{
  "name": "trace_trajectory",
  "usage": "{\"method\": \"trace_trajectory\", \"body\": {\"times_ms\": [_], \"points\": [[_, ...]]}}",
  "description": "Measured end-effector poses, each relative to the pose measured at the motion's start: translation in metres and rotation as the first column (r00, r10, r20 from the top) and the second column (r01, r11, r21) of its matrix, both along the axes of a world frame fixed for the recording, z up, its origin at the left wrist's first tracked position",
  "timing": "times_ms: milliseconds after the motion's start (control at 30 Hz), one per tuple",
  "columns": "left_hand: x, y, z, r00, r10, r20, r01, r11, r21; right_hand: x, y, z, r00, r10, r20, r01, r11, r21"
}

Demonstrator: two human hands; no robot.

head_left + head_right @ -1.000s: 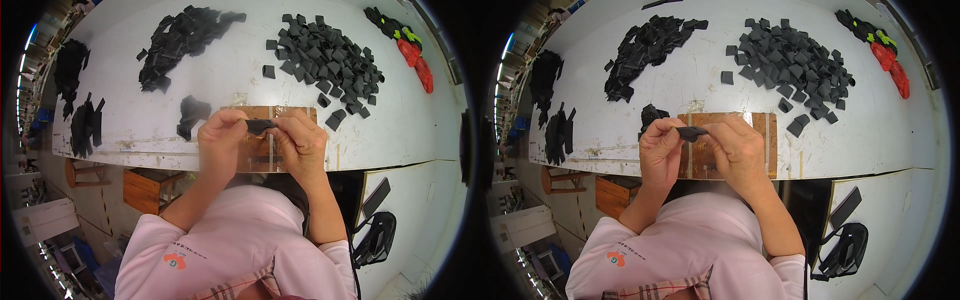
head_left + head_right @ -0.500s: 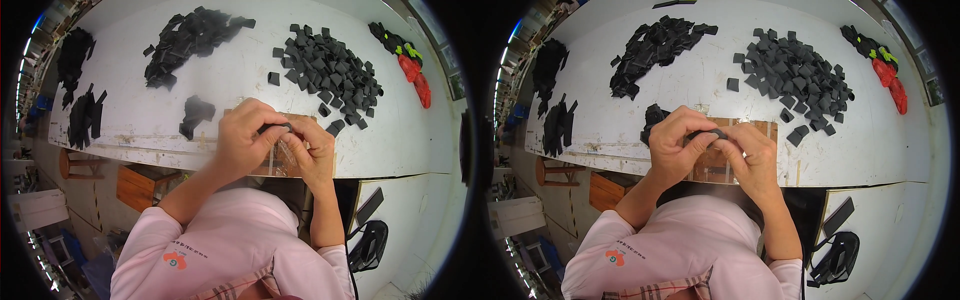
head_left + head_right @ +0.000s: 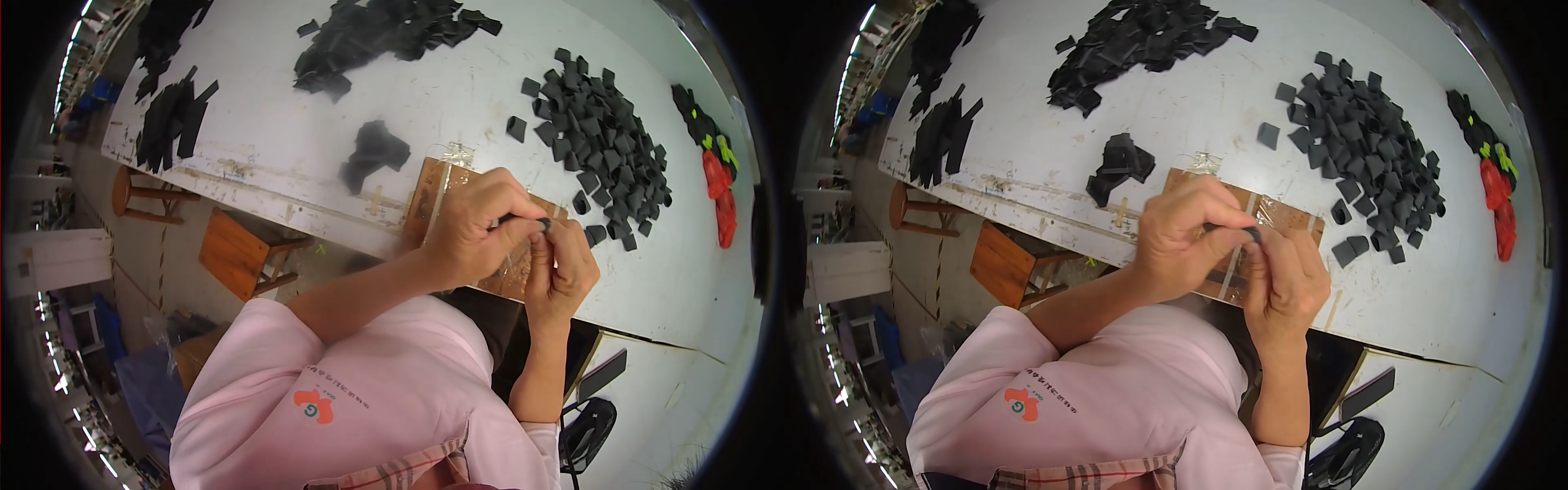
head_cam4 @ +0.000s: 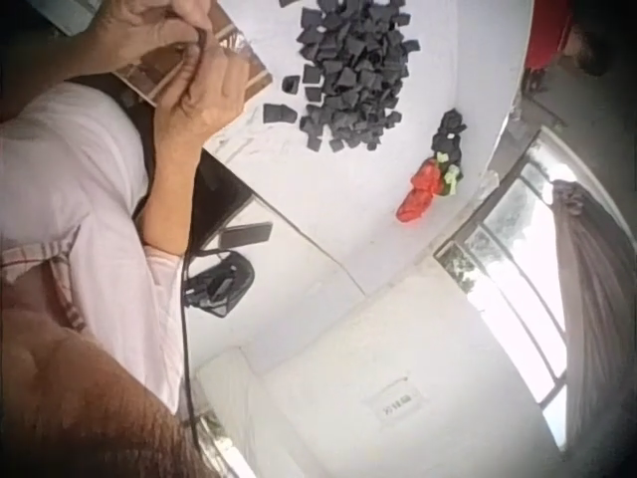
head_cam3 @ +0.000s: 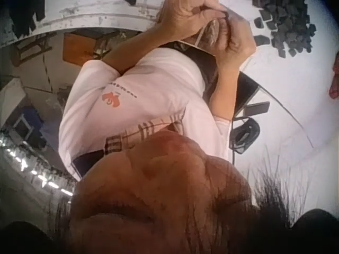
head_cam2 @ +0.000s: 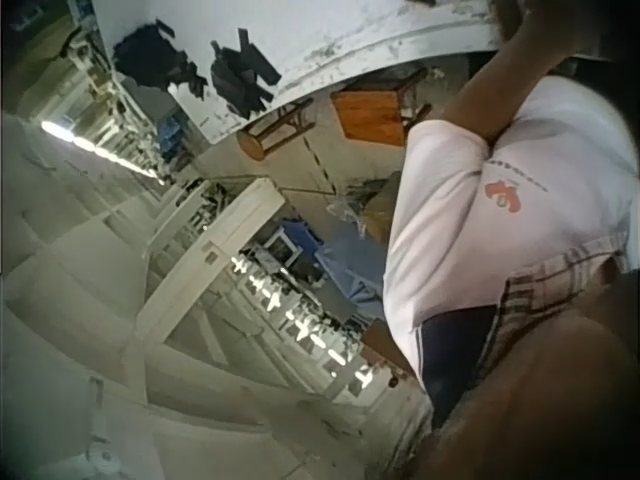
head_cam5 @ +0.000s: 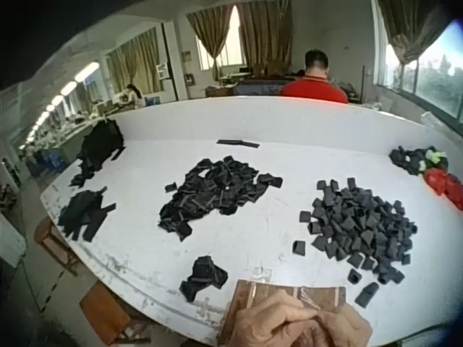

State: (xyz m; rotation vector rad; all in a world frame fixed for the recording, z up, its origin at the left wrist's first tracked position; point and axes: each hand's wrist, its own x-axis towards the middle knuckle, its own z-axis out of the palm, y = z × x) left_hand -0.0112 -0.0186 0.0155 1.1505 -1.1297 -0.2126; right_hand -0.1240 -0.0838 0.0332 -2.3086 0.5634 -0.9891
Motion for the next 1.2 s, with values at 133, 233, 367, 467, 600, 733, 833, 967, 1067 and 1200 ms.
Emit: {"method": "trace_trajectory", "body": {"times_ms": [133,233,367,467,600,733,833,967,1067,1200], "points": [[-0.005,-0.001,0.002,0.999,0.044,0.012,-0.044,0.999,-0.014,0.001,0.003,0.001,0.995,-0.101,0.004,0.101,0.992,-0.077],[0.006,0.007,-0.015,0.983,0.162,0.088,-0.166,0.986,0.031,0.000,-0.002,0.015,0.984,-0.066,-0.166,0.048,0.993,-0.111],[0.047,0.034,-0.067,0.787,0.609,0.096,-0.588,0.695,0.415,-0.013,-0.045,0.028,0.970,-0.107,0.220,-0.051,0.792,0.609],[0.098,0.049,-0.115,0.593,0.685,0.424,-0.764,0.313,0.564,-0.007,-0.053,0.013,0.915,-0.368,0.165,0.237,0.821,0.519],[0.122,0.062,-0.133,0.665,0.586,0.462,-0.679,0.216,0.702,-0.020,-0.013,-0.014,0.982,-0.175,0.074,0.066,0.680,0.731],[0.121,0.065,-0.126,0.649,0.637,0.416,-0.703,0.292,0.648,-0.022,0.021,-0.020,0.999,-0.034,-0.033,0.047,0.586,0.809],[0.113,0.061,-0.102,0.667,0.650,0.364,-0.726,0.458,0.513,-0.026,0.029,-0.027,0.996,0.028,-0.088,0.051,0.632,0.774],[0.097,0.053,-0.075,0.718,0.537,0.442,-0.693,0.611,0.383,-0.017,0.036,-0.025,0.982,0.106,-0.154,0.006,0.804,0.595],[0.090,0.049,-0.063,0.818,0.452,0.356,-0.575,0.664,0.478,-0.012,0.039,-0.022,0.967,0.138,-0.213,0.001,0.837,0.547],[0.081,0.042,-0.063,0.948,0.153,0.278,-0.298,0.733,0.612,-0.015,0.040,-0.039,0.961,0.145,-0.237,-0.014,0.877,0.480]]}}
